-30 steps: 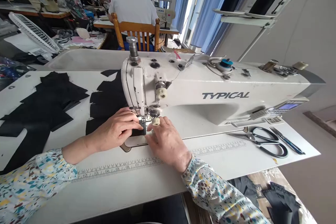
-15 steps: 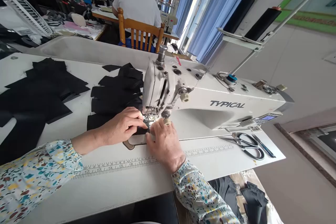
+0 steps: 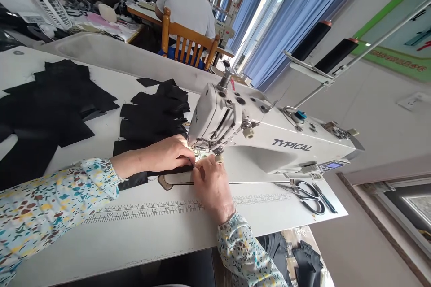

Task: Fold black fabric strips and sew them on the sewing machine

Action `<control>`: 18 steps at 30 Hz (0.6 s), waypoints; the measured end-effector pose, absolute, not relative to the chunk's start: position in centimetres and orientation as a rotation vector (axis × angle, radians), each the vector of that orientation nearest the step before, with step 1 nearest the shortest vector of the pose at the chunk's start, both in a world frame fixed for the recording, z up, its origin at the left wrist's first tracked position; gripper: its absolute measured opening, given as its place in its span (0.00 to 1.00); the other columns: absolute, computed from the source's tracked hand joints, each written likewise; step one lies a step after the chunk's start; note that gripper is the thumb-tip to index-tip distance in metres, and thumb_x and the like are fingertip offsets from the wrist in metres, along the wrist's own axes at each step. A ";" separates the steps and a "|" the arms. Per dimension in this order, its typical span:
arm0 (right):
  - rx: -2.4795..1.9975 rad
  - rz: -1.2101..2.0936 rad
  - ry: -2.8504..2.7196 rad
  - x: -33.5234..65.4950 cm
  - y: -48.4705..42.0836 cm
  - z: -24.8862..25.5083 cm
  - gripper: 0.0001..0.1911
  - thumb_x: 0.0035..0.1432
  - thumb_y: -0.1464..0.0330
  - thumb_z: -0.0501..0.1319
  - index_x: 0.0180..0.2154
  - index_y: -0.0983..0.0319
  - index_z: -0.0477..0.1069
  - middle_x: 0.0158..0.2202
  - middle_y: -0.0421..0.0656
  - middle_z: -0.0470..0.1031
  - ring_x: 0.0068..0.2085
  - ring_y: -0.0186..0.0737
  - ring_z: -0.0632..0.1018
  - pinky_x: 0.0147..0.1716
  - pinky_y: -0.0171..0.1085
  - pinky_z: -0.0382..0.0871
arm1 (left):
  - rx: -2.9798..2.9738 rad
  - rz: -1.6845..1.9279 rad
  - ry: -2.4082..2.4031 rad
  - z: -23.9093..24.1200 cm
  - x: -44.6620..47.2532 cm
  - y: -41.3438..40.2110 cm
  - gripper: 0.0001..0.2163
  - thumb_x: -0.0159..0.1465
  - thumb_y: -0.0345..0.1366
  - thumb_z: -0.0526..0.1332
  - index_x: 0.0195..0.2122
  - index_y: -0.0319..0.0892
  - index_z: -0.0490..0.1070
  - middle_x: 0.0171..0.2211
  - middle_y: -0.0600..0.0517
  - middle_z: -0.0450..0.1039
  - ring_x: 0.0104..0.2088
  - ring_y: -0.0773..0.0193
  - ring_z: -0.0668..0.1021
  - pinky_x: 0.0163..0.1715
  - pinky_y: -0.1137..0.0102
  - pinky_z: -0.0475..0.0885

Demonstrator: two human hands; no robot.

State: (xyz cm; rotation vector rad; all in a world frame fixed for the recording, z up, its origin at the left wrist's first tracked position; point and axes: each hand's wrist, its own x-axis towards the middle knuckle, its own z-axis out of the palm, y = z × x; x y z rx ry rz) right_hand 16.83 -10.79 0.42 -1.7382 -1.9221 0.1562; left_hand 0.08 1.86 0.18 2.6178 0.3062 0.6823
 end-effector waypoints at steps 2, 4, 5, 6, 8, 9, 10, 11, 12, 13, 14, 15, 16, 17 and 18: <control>-1.725 0.176 -1.917 16.9 -10.9 0.5 0.09 0.64 0.76 0.56 0.32 0.58 0.66 0.35 0.41 0.71 0.40 0.43 0.72 0.42 0.43 0.67 | 2.612 0.704 0.307 -0.1 0.0 1.8 0.10 0.65 0.23 0.64 0.32 0.45 0.81 0.25 0.58 0.78 0.30 0.66 0.75 0.41 0.69 0.67; -1.718 0.184 -1.915 17.0 -11.0 0.7 0.09 0.66 0.75 0.55 0.33 0.58 0.67 0.35 0.41 0.71 0.40 0.43 0.72 0.42 0.42 0.67 | 2.609 0.723 0.320 -0.3 0.0 1.6 0.10 0.65 0.23 0.64 0.32 0.45 0.80 0.24 0.58 0.78 0.30 0.65 0.74 0.42 0.68 0.65; -1.717 0.183 -1.916 16.9 -11.0 0.7 0.09 0.66 0.75 0.55 0.34 0.58 0.67 0.35 0.41 0.71 0.40 0.43 0.72 0.42 0.43 0.66 | 2.607 0.730 0.327 -0.4 0.0 1.6 0.10 0.65 0.23 0.64 0.32 0.45 0.80 0.25 0.58 0.78 0.30 0.65 0.74 0.42 0.67 0.65; -1.717 0.181 -1.915 16.9 -11.0 0.7 0.08 0.67 0.74 0.55 0.35 0.58 0.67 0.36 0.42 0.71 0.41 0.43 0.72 0.42 0.43 0.66 | 2.607 0.735 0.332 -0.5 0.0 1.5 0.10 0.65 0.23 0.65 0.32 0.45 0.80 0.25 0.57 0.78 0.31 0.64 0.74 0.42 0.67 0.64; -1.728 0.153 -1.920 16.7 -11.0 0.6 0.05 0.67 0.71 0.57 0.35 0.58 0.67 0.37 0.42 0.71 0.40 0.44 0.72 0.43 0.44 0.66 | 2.608 0.741 0.339 -0.6 0.1 1.4 0.09 0.65 0.24 0.65 0.31 0.45 0.81 0.24 0.57 0.78 0.31 0.63 0.73 0.43 0.66 0.63; -1.738 0.125 -1.929 16.6 -11.0 0.5 0.04 0.66 0.69 0.59 0.36 0.58 0.67 0.37 0.43 0.71 0.40 0.44 0.71 0.42 0.45 0.65 | 2.609 0.743 0.340 -0.6 0.1 1.4 0.09 0.65 0.24 0.65 0.31 0.44 0.81 0.24 0.57 0.77 0.31 0.63 0.73 0.43 0.66 0.63; -1.748 0.092 -1.940 16.4 -10.9 0.5 0.04 0.65 0.68 0.61 0.36 0.58 0.66 0.37 0.43 0.70 0.40 0.45 0.71 0.42 0.45 0.65 | 2.610 0.745 0.342 -0.6 0.1 1.4 0.09 0.65 0.25 0.65 0.31 0.44 0.81 0.24 0.56 0.77 0.31 0.63 0.73 0.43 0.66 0.63; -1.757 0.057 -1.953 16.4 -10.9 0.4 0.06 0.64 0.67 0.62 0.36 0.58 0.66 0.37 0.43 0.70 0.40 0.45 0.71 0.42 0.45 0.65 | 2.610 0.747 0.343 -0.6 0.2 1.4 0.09 0.65 0.25 0.65 0.31 0.44 0.81 0.24 0.56 0.76 0.31 0.63 0.72 0.43 0.65 0.63; -1.765 0.022 -1.965 16.3 -10.8 0.3 0.07 0.63 0.67 0.63 0.36 0.58 0.65 0.37 0.43 0.70 0.40 0.45 0.71 0.41 0.45 0.65 | 2.612 0.750 0.343 -0.6 0.2 1.3 0.09 0.66 0.25 0.65 0.31 0.44 0.81 0.23 0.56 0.76 0.31 0.63 0.72 0.43 0.66 0.63; -1.773 -0.005 -1.974 16.2 -10.8 0.2 0.07 0.62 0.67 0.64 0.35 0.58 0.65 0.37 0.43 0.70 0.39 0.45 0.71 0.41 0.45 0.65 | 2.614 0.753 0.343 -0.6 0.2 1.3 0.09 0.66 0.25 0.65 0.31 0.44 0.81 0.23 0.56 0.76 0.31 0.63 0.72 0.43 0.66 0.63; -1.781 -0.022 -1.977 16.2 -10.7 0.1 0.07 0.62 0.68 0.64 0.35 0.58 0.65 0.38 0.44 0.70 0.39 0.46 0.71 0.41 0.45 0.65 | 2.616 0.755 0.342 -0.6 0.2 1.3 0.09 0.66 0.26 0.65 0.32 0.44 0.81 0.23 0.56 0.76 0.31 0.63 0.72 0.43 0.66 0.63; -1.788 -0.034 -1.976 16.2 -10.7 0.1 0.07 0.61 0.69 0.63 0.35 0.58 0.65 0.38 0.44 0.70 0.39 0.46 0.71 0.41 0.45 0.65 | 2.619 0.757 0.342 -0.6 0.1 1.2 0.08 0.66 0.26 0.65 0.32 0.44 0.81 0.23 0.56 0.76 0.31 0.63 0.72 0.43 0.66 0.63; -1.795 -0.039 -1.975 16.2 -10.7 0.1 0.06 0.61 0.70 0.63 0.35 0.58 0.65 0.37 0.44 0.71 0.39 0.46 0.71 0.41 0.45 0.65 | 2.622 0.759 0.341 -0.6 0.1 1.2 0.08 0.66 0.26 0.65 0.32 0.44 0.81 0.24 0.55 0.76 0.32 0.63 0.72 0.43 0.66 0.63; -1.799 -0.041 -1.975 16.2 -10.6 0.0 0.05 0.62 0.71 0.61 0.35 0.58 0.66 0.37 0.44 0.71 0.39 0.47 0.71 0.41 0.45 0.65 | 2.625 0.760 0.341 -0.5 0.1 1.1 0.08 0.67 0.26 0.65 0.33 0.43 0.81 0.24 0.55 0.76 0.32 0.62 0.72 0.43 0.66 0.63; -1.799 -0.037 -1.976 16.2 -10.6 0.0 0.05 0.62 0.72 0.60 0.34 0.58 0.66 0.37 0.44 0.71 0.39 0.47 0.71 0.41 0.45 0.65 | 2.627 0.761 0.343 -0.5 0.1 1.1 0.08 0.67 0.27 0.65 0.33 0.43 0.81 0.24 0.55 0.76 0.33 0.62 0.72 0.43 0.66 0.63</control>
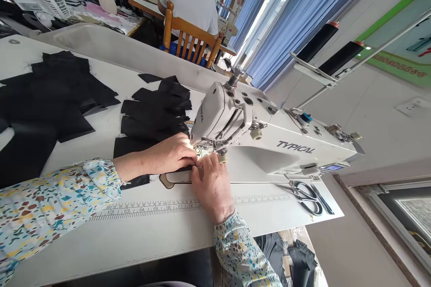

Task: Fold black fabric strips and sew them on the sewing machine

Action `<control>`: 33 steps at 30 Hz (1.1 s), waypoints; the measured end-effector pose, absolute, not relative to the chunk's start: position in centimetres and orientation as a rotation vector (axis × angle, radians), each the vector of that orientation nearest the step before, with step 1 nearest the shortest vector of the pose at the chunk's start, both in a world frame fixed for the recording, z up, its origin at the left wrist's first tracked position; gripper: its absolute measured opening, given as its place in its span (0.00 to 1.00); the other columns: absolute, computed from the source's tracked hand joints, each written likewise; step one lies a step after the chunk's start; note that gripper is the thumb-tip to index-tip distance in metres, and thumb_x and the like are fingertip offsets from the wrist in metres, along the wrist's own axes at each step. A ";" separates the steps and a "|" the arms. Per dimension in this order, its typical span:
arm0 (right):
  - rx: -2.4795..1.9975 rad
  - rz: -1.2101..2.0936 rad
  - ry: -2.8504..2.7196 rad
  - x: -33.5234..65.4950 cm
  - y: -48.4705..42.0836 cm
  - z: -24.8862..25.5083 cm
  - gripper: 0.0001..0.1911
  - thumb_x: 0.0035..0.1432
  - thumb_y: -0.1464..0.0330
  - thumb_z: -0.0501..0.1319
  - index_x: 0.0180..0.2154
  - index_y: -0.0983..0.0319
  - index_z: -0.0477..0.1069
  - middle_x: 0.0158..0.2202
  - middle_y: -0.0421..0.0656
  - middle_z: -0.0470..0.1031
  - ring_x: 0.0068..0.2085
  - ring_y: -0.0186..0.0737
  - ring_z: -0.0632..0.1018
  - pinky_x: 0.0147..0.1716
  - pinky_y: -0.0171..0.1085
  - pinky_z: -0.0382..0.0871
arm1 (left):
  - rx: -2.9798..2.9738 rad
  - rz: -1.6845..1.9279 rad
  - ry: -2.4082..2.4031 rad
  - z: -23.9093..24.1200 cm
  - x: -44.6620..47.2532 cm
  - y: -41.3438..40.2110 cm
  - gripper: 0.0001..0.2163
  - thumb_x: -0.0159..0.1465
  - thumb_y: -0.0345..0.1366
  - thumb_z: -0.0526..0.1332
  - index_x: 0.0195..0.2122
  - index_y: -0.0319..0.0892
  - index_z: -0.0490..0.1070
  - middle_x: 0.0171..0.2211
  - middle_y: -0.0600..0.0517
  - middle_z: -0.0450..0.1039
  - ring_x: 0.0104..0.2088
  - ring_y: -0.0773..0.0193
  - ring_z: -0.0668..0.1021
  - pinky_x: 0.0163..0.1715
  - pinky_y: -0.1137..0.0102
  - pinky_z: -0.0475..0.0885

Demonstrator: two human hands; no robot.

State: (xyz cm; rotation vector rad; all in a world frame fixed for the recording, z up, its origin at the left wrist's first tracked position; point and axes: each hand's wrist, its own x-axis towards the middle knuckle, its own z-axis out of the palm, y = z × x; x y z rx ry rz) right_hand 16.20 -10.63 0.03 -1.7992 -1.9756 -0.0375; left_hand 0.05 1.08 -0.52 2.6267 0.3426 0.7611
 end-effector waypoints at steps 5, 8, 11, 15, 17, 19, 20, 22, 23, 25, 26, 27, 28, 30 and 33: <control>-1.783 0.015 -1.977 16.4 -10.8 0.1 0.06 0.64 0.74 0.57 0.34 0.58 0.68 0.35 0.44 0.71 0.40 0.47 0.72 0.41 0.45 0.66 | 2.625 0.767 0.352 -0.5 0.0 0.8 0.07 0.66 0.24 0.65 0.34 0.41 0.81 0.26 0.55 0.76 0.33 0.63 0.73 0.45 0.66 0.63; -1.775 0.064 -1.963 16.6 -11.0 0.3 0.07 0.65 0.74 0.56 0.35 0.58 0.68 0.35 0.44 0.71 0.40 0.46 0.73 0.41 0.44 0.66 | 2.621 0.775 0.349 -0.6 0.1 0.8 0.07 0.64 0.22 0.66 0.34 0.41 0.80 0.28 0.55 0.77 0.34 0.64 0.74 0.47 0.66 0.64; -1.771 0.107 -1.951 16.7 -11.1 0.5 0.10 0.68 0.73 0.53 0.34 0.57 0.68 0.34 0.43 0.70 0.39 0.44 0.73 0.40 0.43 0.67 | 2.624 0.786 0.338 -0.8 0.2 0.8 0.07 0.64 0.23 0.66 0.32 0.41 0.78 0.27 0.56 0.77 0.34 0.64 0.74 0.46 0.66 0.64; -1.774 0.119 -1.937 16.6 -11.2 0.6 0.08 0.68 0.71 0.54 0.34 0.57 0.67 0.36 0.43 0.70 0.38 0.43 0.73 0.41 0.43 0.67 | 2.642 0.788 0.324 -1.0 0.2 0.9 0.08 0.65 0.24 0.64 0.31 0.42 0.78 0.26 0.55 0.76 0.33 0.62 0.74 0.45 0.65 0.64; -1.782 0.091 -1.941 16.4 -11.1 0.5 0.04 0.66 0.69 0.58 0.35 0.58 0.66 0.37 0.43 0.70 0.38 0.44 0.72 0.41 0.43 0.67 | 2.652 0.785 0.318 -1.1 0.2 0.9 0.08 0.66 0.24 0.63 0.32 0.42 0.79 0.25 0.55 0.76 0.33 0.62 0.73 0.45 0.64 0.64; -1.796 0.051 -1.953 16.3 -11.0 0.4 0.05 0.63 0.69 0.61 0.35 0.58 0.65 0.37 0.43 0.70 0.38 0.44 0.72 0.40 0.44 0.67 | 2.660 0.785 0.312 -1.0 0.2 0.8 0.08 0.68 0.25 0.62 0.35 0.43 0.80 0.26 0.54 0.76 0.33 0.61 0.73 0.45 0.64 0.64; -1.804 0.036 -1.959 16.3 -10.9 0.3 0.05 0.62 0.69 0.62 0.35 0.58 0.65 0.36 0.43 0.70 0.38 0.45 0.72 0.40 0.44 0.67 | 2.664 0.785 0.312 -1.0 0.2 0.7 0.08 0.68 0.26 0.62 0.35 0.43 0.80 0.26 0.54 0.77 0.33 0.61 0.74 0.46 0.63 0.64; -1.815 0.018 -1.965 16.3 -10.8 0.2 0.05 0.62 0.71 0.61 0.34 0.58 0.65 0.35 0.42 0.69 0.38 0.45 0.71 0.40 0.44 0.66 | 2.669 0.783 0.317 -0.9 0.2 0.7 0.09 0.68 0.25 0.61 0.36 0.43 0.80 0.26 0.53 0.77 0.34 0.60 0.74 0.46 0.62 0.63; -1.819 0.014 -1.965 16.3 -10.8 0.2 0.06 0.61 0.72 0.60 0.33 0.58 0.65 0.34 0.42 0.69 0.38 0.45 0.71 0.40 0.43 0.66 | 2.671 0.781 0.320 -0.9 0.2 0.6 0.10 0.68 0.25 0.61 0.35 0.43 0.80 0.26 0.53 0.76 0.34 0.59 0.74 0.46 0.62 0.63; -1.819 0.013 -1.963 16.3 -10.8 0.2 0.06 0.61 0.74 0.60 0.33 0.57 0.65 0.34 0.42 0.69 0.38 0.45 0.71 0.40 0.43 0.67 | 2.674 0.778 0.325 -0.8 0.1 0.6 0.10 0.67 0.24 0.60 0.35 0.43 0.80 0.26 0.52 0.76 0.34 0.59 0.73 0.46 0.62 0.63; -1.818 0.013 -1.962 16.3 -10.9 0.2 0.06 0.60 0.74 0.60 0.33 0.57 0.66 0.34 0.42 0.69 0.37 0.44 0.71 0.40 0.43 0.67 | 2.675 0.778 0.326 -0.8 0.1 0.6 0.11 0.67 0.24 0.60 0.35 0.43 0.80 0.26 0.52 0.76 0.34 0.58 0.73 0.46 0.62 0.63; -1.817 0.014 -1.960 16.3 -10.9 0.2 0.07 0.60 0.74 0.60 0.33 0.57 0.66 0.34 0.42 0.69 0.37 0.44 0.71 0.40 0.43 0.67 | 2.675 0.779 0.324 -0.8 0.1 0.6 0.11 0.67 0.24 0.60 0.34 0.43 0.80 0.26 0.52 0.76 0.34 0.58 0.73 0.46 0.62 0.63; -1.815 0.016 -1.958 16.3 -10.9 0.2 0.07 0.60 0.75 0.59 0.33 0.57 0.66 0.34 0.42 0.69 0.37 0.44 0.71 0.40 0.43 0.67 | 2.675 0.780 0.322 -0.7 0.1 0.6 0.11 0.67 0.24 0.59 0.34 0.44 0.80 0.26 0.52 0.76 0.34 0.58 0.73 0.46 0.62 0.63; -1.813 0.020 -1.952 16.3 -10.9 0.1 0.08 0.60 0.76 0.59 0.33 0.57 0.66 0.34 0.42 0.69 0.37 0.44 0.71 0.39 0.43 0.67 | 2.674 0.782 0.319 -0.7 0.1 0.5 0.11 0.67 0.24 0.59 0.35 0.45 0.80 0.26 0.53 0.76 0.34 0.58 0.73 0.46 0.62 0.63; -1.811 0.036 -1.940 16.4 -10.9 0.1 0.08 0.60 0.76 0.58 0.32 0.57 0.67 0.33 0.41 0.69 0.37 0.44 0.71 0.39 0.43 0.67 | 2.679 0.786 0.317 -0.7 0.1 0.4 0.12 0.68 0.24 0.58 0.35 0.44 0.80 0.26 0.52 0.76 0.34 0.58 0.73 0.45 0.61 0.63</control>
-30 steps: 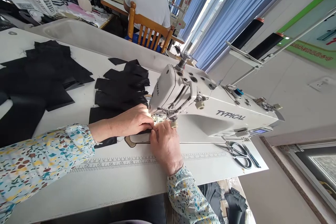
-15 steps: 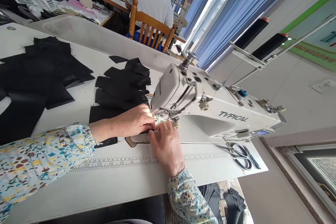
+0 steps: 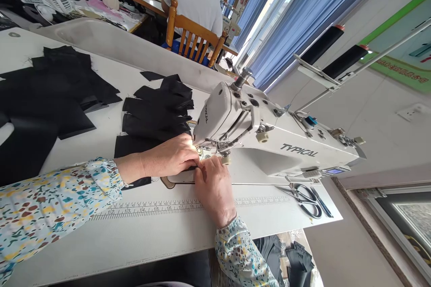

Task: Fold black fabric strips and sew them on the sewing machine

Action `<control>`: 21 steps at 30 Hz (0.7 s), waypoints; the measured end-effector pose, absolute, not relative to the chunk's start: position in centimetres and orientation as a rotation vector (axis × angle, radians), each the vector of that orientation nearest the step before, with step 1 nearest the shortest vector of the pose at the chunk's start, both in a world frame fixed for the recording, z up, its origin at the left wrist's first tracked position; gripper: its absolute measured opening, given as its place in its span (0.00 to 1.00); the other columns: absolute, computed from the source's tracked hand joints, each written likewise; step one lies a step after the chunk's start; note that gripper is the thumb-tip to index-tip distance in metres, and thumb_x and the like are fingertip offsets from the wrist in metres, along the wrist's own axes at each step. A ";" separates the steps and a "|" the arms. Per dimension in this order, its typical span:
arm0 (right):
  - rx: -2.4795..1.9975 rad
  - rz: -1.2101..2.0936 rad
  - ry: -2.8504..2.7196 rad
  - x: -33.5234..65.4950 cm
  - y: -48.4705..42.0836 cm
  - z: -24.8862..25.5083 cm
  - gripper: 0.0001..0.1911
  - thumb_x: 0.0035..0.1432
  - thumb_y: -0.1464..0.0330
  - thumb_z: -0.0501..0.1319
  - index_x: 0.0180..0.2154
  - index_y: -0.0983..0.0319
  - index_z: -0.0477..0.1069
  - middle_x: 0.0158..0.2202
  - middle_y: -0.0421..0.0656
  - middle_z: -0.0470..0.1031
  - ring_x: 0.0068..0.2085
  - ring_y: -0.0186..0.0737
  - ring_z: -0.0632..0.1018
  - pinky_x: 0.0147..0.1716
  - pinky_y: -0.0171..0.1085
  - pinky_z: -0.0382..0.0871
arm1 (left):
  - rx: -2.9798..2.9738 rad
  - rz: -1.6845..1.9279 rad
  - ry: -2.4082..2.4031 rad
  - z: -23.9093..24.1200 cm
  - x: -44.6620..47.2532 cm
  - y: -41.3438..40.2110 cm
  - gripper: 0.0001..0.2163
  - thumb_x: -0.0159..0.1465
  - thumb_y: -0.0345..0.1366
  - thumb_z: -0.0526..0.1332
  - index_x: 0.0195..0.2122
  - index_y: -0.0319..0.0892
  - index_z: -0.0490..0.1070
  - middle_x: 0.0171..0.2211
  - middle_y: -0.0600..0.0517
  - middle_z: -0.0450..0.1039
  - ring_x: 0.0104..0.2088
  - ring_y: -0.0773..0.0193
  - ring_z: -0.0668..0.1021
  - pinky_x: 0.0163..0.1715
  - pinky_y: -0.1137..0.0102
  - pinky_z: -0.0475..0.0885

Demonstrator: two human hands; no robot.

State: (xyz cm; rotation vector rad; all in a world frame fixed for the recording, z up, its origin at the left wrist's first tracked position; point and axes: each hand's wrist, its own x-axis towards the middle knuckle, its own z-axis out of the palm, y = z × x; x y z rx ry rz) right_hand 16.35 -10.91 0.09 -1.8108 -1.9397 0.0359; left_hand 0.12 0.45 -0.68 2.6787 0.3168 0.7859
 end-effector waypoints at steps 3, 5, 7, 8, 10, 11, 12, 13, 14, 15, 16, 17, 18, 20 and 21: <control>-1.804 0.057 -1.932 16.4 -10.9 0.1 0.08 0.60 0.77 0.58 0.33 0.57 0.67 0.33 0.41 0.70 0.38 0.44 0.72 0.39 0.43 0.67 | 2.690 0.793 0.316 -0.7 0.2 0.4 0.12 0.68 0.24 0.57 0.35 0.43 0.79 0.26 0.52 0.76 0.34 0.58 0.72 0.45 0.61 0.62; -1.797 0.068 -1.933 16.5 -11.0 0.2 0.08 0.61 0.76 0.58 0.33 0.57 0.68 0.33 0.41 0.70 0.38 0.44 0.72 0.39 0.43 0.67 | 2.698 0.798 0.314 -0.6 0.2 0.4 0.11 0.68 0.24 0.57 0.34 0.42 0.78 0.26 0.52 0.76 0.33 0.59 0.71 0.45 0.62 0.63; -1.790 0.077 -1.939 16.5 -11.0 0.2 0.08 0.61 0.76 0.58 0.33 0.57 0.68 0.33 0.41 0.70 0.38 0.43 0.72 0.39 0.42 0.67 | 2.706 0.806 0.310 -0.7 0.2 0.4 0.11 0.68 0.23 0.58 0.32 0.41 0.77 0.26 0.52 0.75 0.32 0.60 0.71 0.45 0.63 0.63; -1.788 0.080 -1.942 16.5 -11.1 0.3 0.07 0.61 0.75 0.58 0.33 0.57 0.68 0.34 0.41 0.70 0.38 0.43 0.72 0.39 0.42 0.67 | 2.709 0.810 0.307 -0.7 0.2 0.4 0.11 0.68 0.23 0.59 0.31 0.41 0.77 0.25 0.52 0.75 0.32 0.61 0.70 0.45 0.63 0.63; -1.785 0.079 -1.945 16.5 -11.1 0.4 0.06 0.62 0.74 0.58 0.34 0.57 0.68 0.34 0.41 0.70 0.38 0.43 0.72 0.39 0.42 0.67 | 2.714 0.822 0.300 -0.7 0.2 0.5 0.11 0.68 0.24 0.59 0.29 0.40 0.75 0.25 0.52 0.74 0.31 0.61 0.69 0.44 0.63 0.63; -1.784 0.074 -1.946 16.5 -11.1 0.4 0.06 0.62 0.73 0.59 0.34 0.57 0.68 0.35 0.41 0.70 0.38 0.43 0.72 0.38 0.42 0.67 | 2.714 0.827 0.297 -0.7 0.2 0.5 0.11 0.68 0.24 0.60 0.28 0.40 0.75 0.24 0.52 0.74 0.31 0.62 0.69 0.44 0.63 0.63; -1.785 0.067 -1.946 16.5 -11.0 0.4 0.05 0.63 0.72 0.59 0.34 0.57 0.68 0.35 0.42 0.70 0.38 0.43 0.72 0.38 0.42 0.67 | 2.714 0.831 0.294 -0.8 0.2 0.5 0.11 0.68 0.25 0.60 0.28 0.40 0.74 0.24 0.52 0.74 0.31 0.62 0.69 0.44 0.63 0.63; -1.786 0.059 -1.946 16.5 -11.0 0.4 0.04 0.63 0.72 0.59 0.34 0.57 0.68 0.35 0.42 0.70 0.38 0.44 0.72 0.38 0.42 0.67 | 2.713 0.835 0.292 -0.8 0.2 0.5 0.11 0.68 0.25 0.60 0.28 0.40 0.74 0.24 0.52 0.74 0.31 0.61 0.69 0.44 0.63 0.63; -1.787 0.051 -1.947 16.4 -10.9 0.4 0.04 0.63 0.71 0.60 0.34 0.57 0.67 0.35 0.42 0.71 0.38 0.44 0.72 0.38 0.42 0.67 | 2.712 0.838 0.290 -0.9 0.2 0.5 0.11 0.68 0.25 0.60 0.28 0.40 0.75 0.24 0.52 0.74 0.31 0.61 0.70 0.44 0.63 0.63; -1.788 0.042 -1.949 16.4 -10.9 0.4 0.04 0.63 0.71 0.60 0.34 0.58 0.67 0.36 0.43 0.71 0.38 0.44 0.72 0.38 0.42 0.67 | 2.710 0.841 0.290 -0.9 0.3 0.6 0.11 0.68 0.25 0.60 0.29 0.40 0.75 0.24 0.52 0.74 0.31 0.61 0.70 0.44 0.63 0.63; -1.789 0.033 -1.950 16.4 -10.8 0.3 0.05 0.64 0.71 0.60 0.33 0.58 0.67 0.35 0.43 0.70 0.38 0.44 0.72 0.38 0.43 0.67 | 2.709 0.842 0.289 -0.9 0.3 0.6 0.11 0.68 0.25 0.60 0.29 0.40 0.75 0.24 0.52 0.74 0.31 0.61 0.70 0.44 0.62 0.63; -1.789 0.023 -1.953 16.4 -10.7 0.3 0.05 0.64 0.71 0.59 0.33 0.58 0.67 0.35 0.43 0.70 0.38 0.44 0.72 0.38 0.43 0.67 | 2.709 0.843 0.290 -0.9 0.3 0.6 0.11 0.69 0.25 0.60 0.29 0.40 0.75 0.24 0.52 0.74 0.31 0.61 0.70 0.44 0.62 0.63; -1.788 0.013 -1.958 16.4 -10.7 0.3 0.06 0.64 0.72 0.58 0.33 0.58 0.67 0.35 0.43 0.70 0.38 0.44 0.72 0.38 0.43 0.67 | 2.708 0.844 0.294 -0.9 0.4 0.5 0.12 0.69 0.26 0.59 0.29 0.40 0.75 0.24 0.52 0.74 0.31 0.61 0.70 0.44 0.62 0.64; -1.779 -0.008 -1.975 16.4 -10.6 0.3 0.07 0.65 0.73 0.57 0.33 0.57 0.67 0.34 0.43 0.70 0.38 0.44 0.72 0.38 0.42 0.67 | 2.704 0.846 0.313 -0.9 0.3 0.4 0.11 0.69 0.25 0.59 0.29 0.40 0.75 0.24 0.52 0.73 0.32 0.60 0.72 0.44 0.62 0.64; -1.772 -0.019 -1.987 16.4 -10.6 0.3 0.07 0.65 0.74 0.57 0.33 0.57 0.67 0.34 0.43 0.70 0.37 0.44 0.72 0.38 0.42 0.67 | 2.701 0.849 0.328 -0.9 0.2 0.4 0.10 0.68 0.25 0.60 0.30 0.40 0.75 0.25 0.52 0.74 0.33 0.60 0.72 0.44 0.62 0.64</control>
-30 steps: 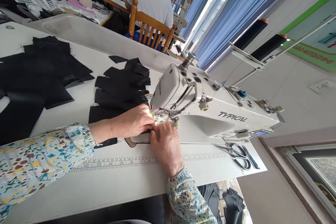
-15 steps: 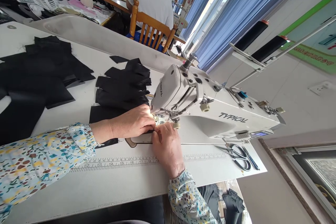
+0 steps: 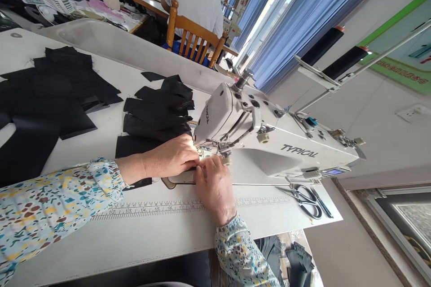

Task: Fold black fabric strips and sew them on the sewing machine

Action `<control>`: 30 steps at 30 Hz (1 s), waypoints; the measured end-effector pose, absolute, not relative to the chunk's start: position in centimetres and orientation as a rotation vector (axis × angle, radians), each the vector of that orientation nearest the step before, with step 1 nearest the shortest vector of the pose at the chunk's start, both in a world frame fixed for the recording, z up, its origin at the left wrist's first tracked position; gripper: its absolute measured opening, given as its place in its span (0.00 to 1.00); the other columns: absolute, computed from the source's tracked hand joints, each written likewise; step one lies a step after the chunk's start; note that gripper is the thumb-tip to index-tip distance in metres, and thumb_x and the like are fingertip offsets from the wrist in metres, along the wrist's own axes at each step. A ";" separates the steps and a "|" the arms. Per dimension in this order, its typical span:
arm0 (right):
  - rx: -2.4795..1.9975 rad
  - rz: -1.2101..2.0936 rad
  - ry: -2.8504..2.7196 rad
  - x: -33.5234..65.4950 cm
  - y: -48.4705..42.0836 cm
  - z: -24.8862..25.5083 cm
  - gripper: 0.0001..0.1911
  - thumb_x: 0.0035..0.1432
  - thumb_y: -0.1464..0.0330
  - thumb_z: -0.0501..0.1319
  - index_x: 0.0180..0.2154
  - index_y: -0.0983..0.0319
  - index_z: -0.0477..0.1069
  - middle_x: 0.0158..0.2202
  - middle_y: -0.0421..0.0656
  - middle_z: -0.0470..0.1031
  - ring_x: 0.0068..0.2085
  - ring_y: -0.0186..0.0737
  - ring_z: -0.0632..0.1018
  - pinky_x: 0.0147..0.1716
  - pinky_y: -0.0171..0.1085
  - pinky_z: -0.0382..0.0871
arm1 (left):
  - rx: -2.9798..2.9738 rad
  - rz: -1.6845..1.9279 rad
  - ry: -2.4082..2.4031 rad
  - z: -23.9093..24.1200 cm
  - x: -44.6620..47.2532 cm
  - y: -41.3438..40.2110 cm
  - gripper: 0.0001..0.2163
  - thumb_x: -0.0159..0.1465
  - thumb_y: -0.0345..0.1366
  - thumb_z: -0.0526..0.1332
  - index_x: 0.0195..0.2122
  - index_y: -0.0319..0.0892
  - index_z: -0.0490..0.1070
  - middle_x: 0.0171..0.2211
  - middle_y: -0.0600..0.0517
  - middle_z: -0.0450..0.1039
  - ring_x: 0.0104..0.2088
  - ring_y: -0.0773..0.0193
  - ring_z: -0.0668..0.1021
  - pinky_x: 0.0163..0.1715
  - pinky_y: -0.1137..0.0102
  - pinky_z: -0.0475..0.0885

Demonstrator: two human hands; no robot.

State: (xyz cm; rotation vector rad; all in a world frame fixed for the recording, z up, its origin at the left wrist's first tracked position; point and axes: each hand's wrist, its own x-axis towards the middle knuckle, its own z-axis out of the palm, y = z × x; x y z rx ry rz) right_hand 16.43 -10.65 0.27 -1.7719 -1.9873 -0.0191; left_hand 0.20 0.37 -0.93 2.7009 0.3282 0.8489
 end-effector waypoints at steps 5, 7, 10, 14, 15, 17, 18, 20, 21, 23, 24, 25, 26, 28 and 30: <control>-1.745 -0.093 -2.067 16.3 -10.8 0.5 0.08 0.65 0.75 0.56 0.33 0.58 0.66 0.34 0.43 0.69 0.38 0.44 0.71 0.38 0.42 0.68 | 2.718 0.811 0.351 -0.7 -1.4 -0.2 0.07 0.65 0.23 0.62 0.36 0.41 0.75 0.34 0.51 0.76 0.39 0.59 0.74 0.49 0.63 0.65; -1.739 -0.132 -2.109 16.2 -10.8 0.7 0.09 0.64 0.75 0.56 0.32 0.58 0.66 0.34 0.44 0.69 0.39 0.45 0.71 0.38 0.42 0.67 | 2.753 0.758 0.311 -0.4 -2.3 -0.5 0.10 0.67 0.22 0.59 0.35 0.42 0.76 0.34 0.53 0.76 0.40 0.60 0.73 0.51 0.63 0.64; -1.727 -0.191 -2.185 16.0 -10.7 1.1 0.10 0.64 0.76 0.56 0.30 0.58 0.66 0.34 0.44 0.69 0.39 0.45 0.70 0.36 0.42 0.66 | 2.797 0.698 0.281 0.0 -3.3 -0.7 0.15 0.70 0.22 0.52 0.35 0.40 0.78 0.36 0.54 0.75 0.43 0.62 0.72 0.53 0.64 0.63; -1.690 -0.250 -2.301 16.0 -10.4 1.7 0.10 0.65 0.75 0.55 0.31 0.59 0.68 0.33 0.45 0.70 0.38 0.45 0.70 0.34 0.41 0.65 | 2.829 0.655 0.297 0.4 -3.6 -0.8 0.19 0.69 0.22 0.48 0.36 0.39 0.79 0.35 0.54 0.72 0.43 0.65 0.70 0.52 0.66 0.62; -1.682 -0.262 -2.321 16.1 -10.4 1.8 0.10 0.65 0.75 0.55 0.32 0.59 0.68 0.34 0.46 0.71 0.38 0.45 0.70 0.34 0.42 0.65 | 2.834 0.649 0.301 0.4 -3.6 -0.8 0.19 0.69 0.22 0.48 0.36 0.39 0.79 0.34 0.54 0.71 0.41 0.65 0.69 0.52 0.66 0.62; -1.676 -0.280 -2.341 16.2 -10.3 2.0 0.10 0.66 0.75 0.54 0.32 0.59 0.69 0.34 0.46 0.71 0.38 0.46 0.70 0.34 0.42 0.65 | 2.841 0.645 0.313 0.3 -3.4 -0.8 0.19 0.68 0.22 0.47 0.38 0.39 0.79 0.34 0.54 0.71 0.39 0.66 0.69 0.52 0.66 0.61; -1.677 -0.285 -2.343 16.2 -10.3 2.0 0.10 0.66 0.75 0.54 0.32 0.59 0.69 0.34 0.46 0.70 0.39 0.46 0.70 0.34 0.42 0.66 | 2.845 0.645 0.324 0.2 -3.4 -0.8 0.18 0.69 0.23 0.47 0.39 0.39 0.79 0.34 0.54 0.70 0.39 0.67 0.68 0.52 0.66 0.61; -1.681 -0.288 -2.342 16.3 -10.3 1.9 0.10 0.66 0.75 0.55 0.32 0.59 0.68 0.33 0.45 0.70 0.39 0.45 0.71 0.35 0.42 0.66 | 2.855 0.647 0.351 0.1 -3.2 -0.9 0.18 0.69 0.24 0.47 0.40 0.39 0.78 0.34 0.54 0.70 0.39 0.66 0.68 0.54 0.65 0.61; -1.684 -0.286 -2.341 16.3 -10.3 1.8 0.10 0.65 0.75 0.55 0.32 0.59 0.68 0.33 0.45 0.70 0.38 0.45 0.71 0.35 0.41 0.67 | 2.863 0.646 0.366 0.1 -3.2 -0.9 0.17 0.69 0.24 0.47 0.41 0.38 0.77 0.34 0.54 0.69 0.39 0.66 0.68 0.54 0.65 0.61; -1.690 -0.283 -2.337 16.4 -10.3 1.7 0.09 0.65 0.75 0.56 0.31 0.59 0.68 0.34 0.45 0.70 0.38 0.44 0.71 0.35 0.41 0.67 | 2.881 0.642 0.389 0.0 -3.0 -1.0 0.17 0.69 0.24 0.48 0.40 0.37 0.77 0.34 0.53 0.67 0.39 0.65 0.67 0.54 0.64 0.60; -1.692 -0.283 -2.337 16.4 -10.3 1.6 0.09 0.65 0.75 0.56 0.31 0.59 0.68 0.34 0.45 0.70 0.38 0.44 0.71 0.35 0.41 0.68 | 2.890 0.640 0.397 0.0 -3.0 -1.0 0.16 0.68 0.24 0.48 0.40 0.37 0.77 0.33 0.53 0.67 0.39 0.64 0.67 0.55 0.64 0.60; -1.692 -0.284 -2.340 16.3 -10.3 1.6 0.09 0.65 0.75 0.56 0.31 0.59 0.68 0.34 0.45 0.70 0.38 0.44 0.71 0.35 0.41 0.68 | 2.899 0.639 0.401 0.1 -2.9 -1.0 0.17 0.68 0.24 0.48 0.40 0.37 0.77 0.33 0.53 0.66 0.39 0.64 0.67 0.55 0.63 0.60; -1.691 -0.289 -2.344 16.3 -10.3 1.5 0.10 0.65 0.75 0.56 0.31 0.59 0.68 0.34 0.45 0.70 0.38 0.44 0.71 0.35 0.41 0.68 | 2.907 0.639 0.398 0.1 -2.9 -1.0 0.17 0.69 0.24 0.48 0.40 0.37 0.77 0.33 0.52 0.66 0.39 0.63 0.66 0.55 0.63 0.60; -1.686 -0.302 -2.359 16.3 -10.3 1.6 0.10 0.66 0.75 0.55 0.31 0.59 0.68 0.33 0.45 0.70 0.38 0.44 0.71 0.35 0.42 0.68 | 2.915 0.642 0.380 0.2 -2.9 -1.0 0.17 0.70 0.24 0.48 0.41 0.39 0.78 0.33 0.52 0.66 0.39 0.62 0.66 0.55 0.62 0.61; -1.676 -0.316 -2.385 16.3 -10.2 1.7 0.11 0.65 0.76 0.54 0.31 0.59 0.69 0.33 0.45 0.70 0.38 0.45 0.71 0.35 0.42 0.67 | 2.907 0.652 0.360 0.3 -3.0 -1.0 0.17 0.69 0.24 0.50 0.40 0.41 0.79 0.33 0.51 0.67 0.39 0.60 0.66 0.55 0.61 0.62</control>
